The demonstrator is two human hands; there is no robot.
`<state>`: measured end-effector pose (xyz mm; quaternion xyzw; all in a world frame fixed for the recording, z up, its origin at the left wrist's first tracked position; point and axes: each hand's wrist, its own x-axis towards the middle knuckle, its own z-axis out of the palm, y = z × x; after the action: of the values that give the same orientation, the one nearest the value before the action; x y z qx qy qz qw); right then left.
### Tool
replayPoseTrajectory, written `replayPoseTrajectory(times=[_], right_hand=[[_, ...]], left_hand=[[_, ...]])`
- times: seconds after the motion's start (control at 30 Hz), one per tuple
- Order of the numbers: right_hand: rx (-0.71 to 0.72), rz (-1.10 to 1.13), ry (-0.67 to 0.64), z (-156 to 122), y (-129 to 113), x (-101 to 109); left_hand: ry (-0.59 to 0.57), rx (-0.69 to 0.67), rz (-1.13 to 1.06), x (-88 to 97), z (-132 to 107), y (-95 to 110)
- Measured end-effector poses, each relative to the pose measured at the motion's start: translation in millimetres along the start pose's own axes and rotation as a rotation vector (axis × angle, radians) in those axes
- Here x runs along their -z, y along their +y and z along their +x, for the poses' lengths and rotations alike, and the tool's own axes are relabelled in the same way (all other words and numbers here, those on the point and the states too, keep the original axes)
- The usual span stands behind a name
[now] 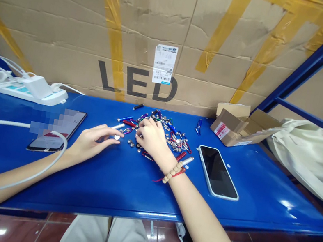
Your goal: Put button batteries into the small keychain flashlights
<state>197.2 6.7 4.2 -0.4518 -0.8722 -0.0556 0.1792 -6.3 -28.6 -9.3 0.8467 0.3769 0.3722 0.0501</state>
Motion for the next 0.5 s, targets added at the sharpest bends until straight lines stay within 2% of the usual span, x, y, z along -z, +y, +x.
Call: replayPoseTrajectory(times=[0.17,0.3,0.37,0.5], right_hand=[[0.023,0.123,0.247,0.4,0.2,6.3],[0.101,0.301,0.44,0.2,-6.1,13.7],[0.152,0.359,0.462,-0.2,-9.8,15.8],[0.243,0.41,0.405,-1.1,-14.9,14.5]], left_hand=[[0.028,-0.075,0.014,0.8,0.6,0.6],[0.066,-0.034,0.043,-0.2,0.5,0.4],[0.081,0.013,0.06,-0.2,0.9,0.7],[0.091,0.042,0.075,0.0,2.4,1.9]])
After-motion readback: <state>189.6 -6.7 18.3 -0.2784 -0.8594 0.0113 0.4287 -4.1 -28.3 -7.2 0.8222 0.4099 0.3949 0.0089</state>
